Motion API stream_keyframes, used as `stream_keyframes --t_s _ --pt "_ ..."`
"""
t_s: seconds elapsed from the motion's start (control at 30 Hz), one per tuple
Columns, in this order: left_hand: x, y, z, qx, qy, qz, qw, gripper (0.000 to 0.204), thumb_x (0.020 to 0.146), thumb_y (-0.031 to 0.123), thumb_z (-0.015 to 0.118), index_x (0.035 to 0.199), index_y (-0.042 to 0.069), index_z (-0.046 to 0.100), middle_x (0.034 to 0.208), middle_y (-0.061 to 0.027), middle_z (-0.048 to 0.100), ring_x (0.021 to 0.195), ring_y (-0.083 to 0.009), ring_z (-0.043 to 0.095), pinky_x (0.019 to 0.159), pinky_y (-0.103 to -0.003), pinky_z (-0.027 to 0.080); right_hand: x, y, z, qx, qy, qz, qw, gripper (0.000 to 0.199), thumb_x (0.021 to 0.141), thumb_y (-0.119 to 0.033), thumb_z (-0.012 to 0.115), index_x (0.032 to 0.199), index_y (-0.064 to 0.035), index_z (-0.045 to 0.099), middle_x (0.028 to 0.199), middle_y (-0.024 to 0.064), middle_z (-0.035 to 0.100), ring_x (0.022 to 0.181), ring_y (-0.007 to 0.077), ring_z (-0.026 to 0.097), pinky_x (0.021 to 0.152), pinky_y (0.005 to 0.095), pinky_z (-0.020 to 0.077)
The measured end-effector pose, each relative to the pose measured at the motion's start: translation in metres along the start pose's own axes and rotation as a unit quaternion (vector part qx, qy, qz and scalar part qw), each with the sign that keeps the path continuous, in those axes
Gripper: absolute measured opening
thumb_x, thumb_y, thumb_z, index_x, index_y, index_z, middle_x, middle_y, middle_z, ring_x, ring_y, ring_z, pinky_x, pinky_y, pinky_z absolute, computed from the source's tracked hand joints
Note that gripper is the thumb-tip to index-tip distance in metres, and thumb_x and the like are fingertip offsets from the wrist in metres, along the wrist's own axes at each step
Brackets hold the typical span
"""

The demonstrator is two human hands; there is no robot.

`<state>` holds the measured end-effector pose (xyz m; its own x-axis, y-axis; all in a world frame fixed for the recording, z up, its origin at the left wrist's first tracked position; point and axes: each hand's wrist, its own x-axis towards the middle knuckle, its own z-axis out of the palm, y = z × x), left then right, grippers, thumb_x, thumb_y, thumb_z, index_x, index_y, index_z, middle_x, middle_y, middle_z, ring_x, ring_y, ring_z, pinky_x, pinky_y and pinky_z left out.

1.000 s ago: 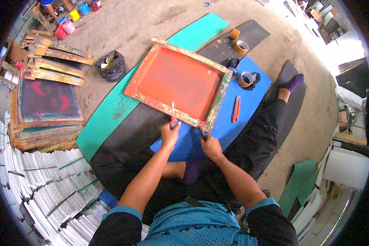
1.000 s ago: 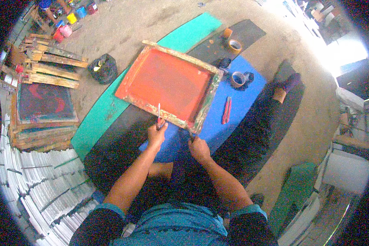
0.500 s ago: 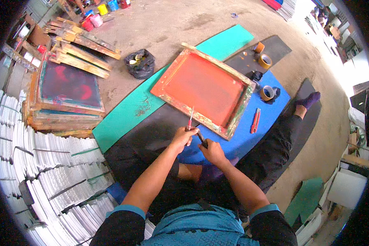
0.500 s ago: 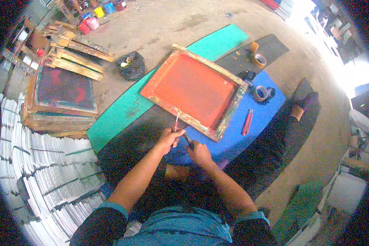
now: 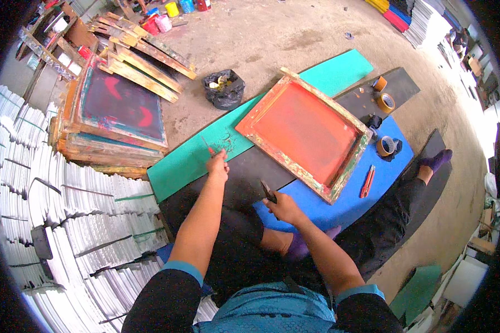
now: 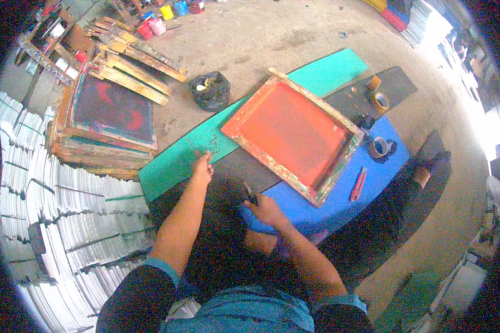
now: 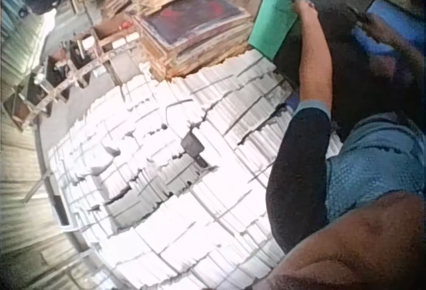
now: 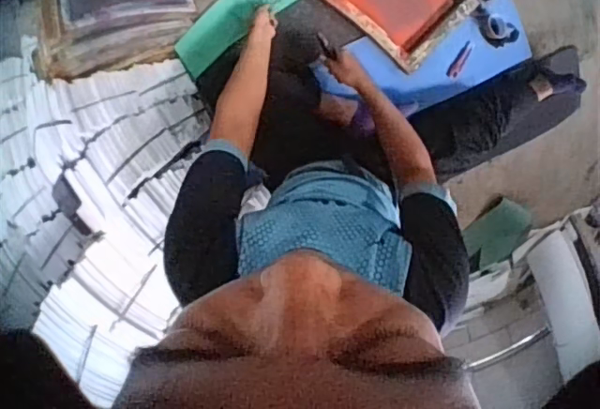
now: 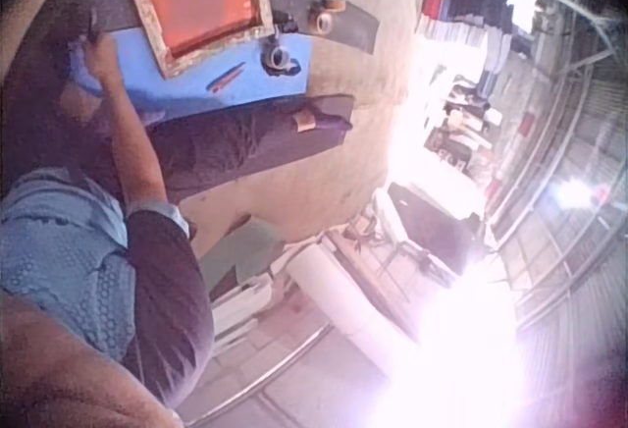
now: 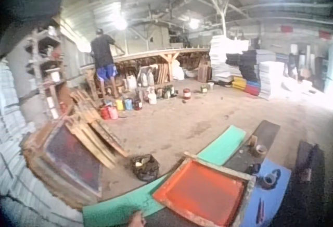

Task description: The person scrapes the edges of a red screen printing frame using a small metal tool while seated on the floor. The person holds the frame steady with one hand and removes material from the frame's perimeter with the other.

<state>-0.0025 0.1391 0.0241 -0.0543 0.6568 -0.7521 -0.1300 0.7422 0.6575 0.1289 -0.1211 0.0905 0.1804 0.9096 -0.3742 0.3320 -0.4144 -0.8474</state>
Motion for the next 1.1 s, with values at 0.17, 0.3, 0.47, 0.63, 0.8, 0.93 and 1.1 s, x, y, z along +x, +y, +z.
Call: stream_keyframes --t_s 0.17,0.3,0.47,0.63,0.8,0.93,1.1 --pt "0.039 0.012 -0.026 -0.034 -0.018 0.051 0.998 0.023 0.086 0.030 0.073 0.092 0.015 0.057 0.075 0.0028 0.054 0.052 -0.0081 0.040 0.045 -0.025 0.031 -0.010 0.036 -0.007 0.112 -0.018 0.083 0.990 0.045 0.093 -0.043 0.058 0.096 0.0018 0.064 0.076 0.0195 0.067 0.067 0.0293 0.067 0.064 0.0431 0.0525" --pt "-0.027 -0.002 0.008 0.070 -0.055 0.080 0.993 0.024 0.088 0.031 0.070 0.090 0.011 0.056 0.074 0.0005 0.057 0.046 -0.0075 0.040 0.041 -0.025 0.031 -0.040 0.076 -0.032 0.185 0.041 0.150 0.970 0.044 0.095 -0.042 0.058 0.089 0.0012 0.063 0.070 0.0079 0.064 0.059 0.0179 0.062 0.052 0.0373 0.0491" --pt "-0.088 -0.036 0.034 0.156 -0.193 0.154 0.956 0.023 0.089 0.026 0.069 0.082 0.009 0.056 0.074 -0.0055 0.063 0.039 -0.0063 0.040 0.034 -0.023 0.031 -0.071 0.083 -0.073 0.262 0.016 0.254 0.931 0.036 0.096 -0.033 0.060 0.111 -0.0013 0.053 0.094 0.0119 0.066 0.078 0.0211 0.068 0.060 0.0347 0.0518" --pt "-0.131 -0.070 0.052 0.241 -0.249 0.129 0.929 0.027 0.088 0.026 0.071 0.078 0.009 0.054 0.072 -0.0063 0.063 0.040 -0.0063 0.041 0.034 -0.024 0.031 -0.087 0.089 -0.088 0.253 0.034 0.244 0.935 0.033 0.096 -0.032 0.060 0.109 -0.0026 0.052 0.091 0.0106 0.066 0.076 0.0206 0.069 0.055 0.0322 0.0501" --pt "-0.139 -0.091 0.059 0.262 -0.273 0.136 0.916 0.027 0.088 0.025 0.071 0.076 0.006 0.057 0.068 -0.0043 0.062 0.039 -0.0067 0.042 0.034 -0.025 0.030 -0.086 0.107 -0.084 0.228 0.039 0.239 0.943 0.032 0.095 -0.033 0.060 0.101 -0.0025 0.055 0.080 0.0071 0.062 0.066 0.0178 0.063 0.049 0.0317 0.0475" --pt "-0.135 -0.099 0.054 0.281 -0.278 0.136 0.908 0.026 0.088 0.026 0.071 0.077 0.005 0.060 0.066 -0.0034 0.062 0.039 -0.0075 0.043 0.035 -0.026 0.031 -0.082 0.107 -0.077 0.222 0.083 0.230 0.944 0.035 0.094 -0.034 0.061 0.100 0.0006 0.059 0.068 0.0047 0.058 0.054 0.0164 0.055 0.046 0.0334 0.0452" --pt "-0.140 -0.101 0.050 0.312 -0.275 0.150 0.897 0.027 0.088 0.027 0.071 0.076 0.005 0.060 0.065 -0.0019 0.060 0.043 -0.0070 0.045 0.038 -0.026 0.033 -0.079 0.085 -0.085 0.196 0.096 0.236 0.947 0.048 0.093 -0.027 0.060 0.133 -0.0020 0.047 0.079 0.0090 0.060 0.060 0.0189 0.056 0.055 0.0372 0.0500"
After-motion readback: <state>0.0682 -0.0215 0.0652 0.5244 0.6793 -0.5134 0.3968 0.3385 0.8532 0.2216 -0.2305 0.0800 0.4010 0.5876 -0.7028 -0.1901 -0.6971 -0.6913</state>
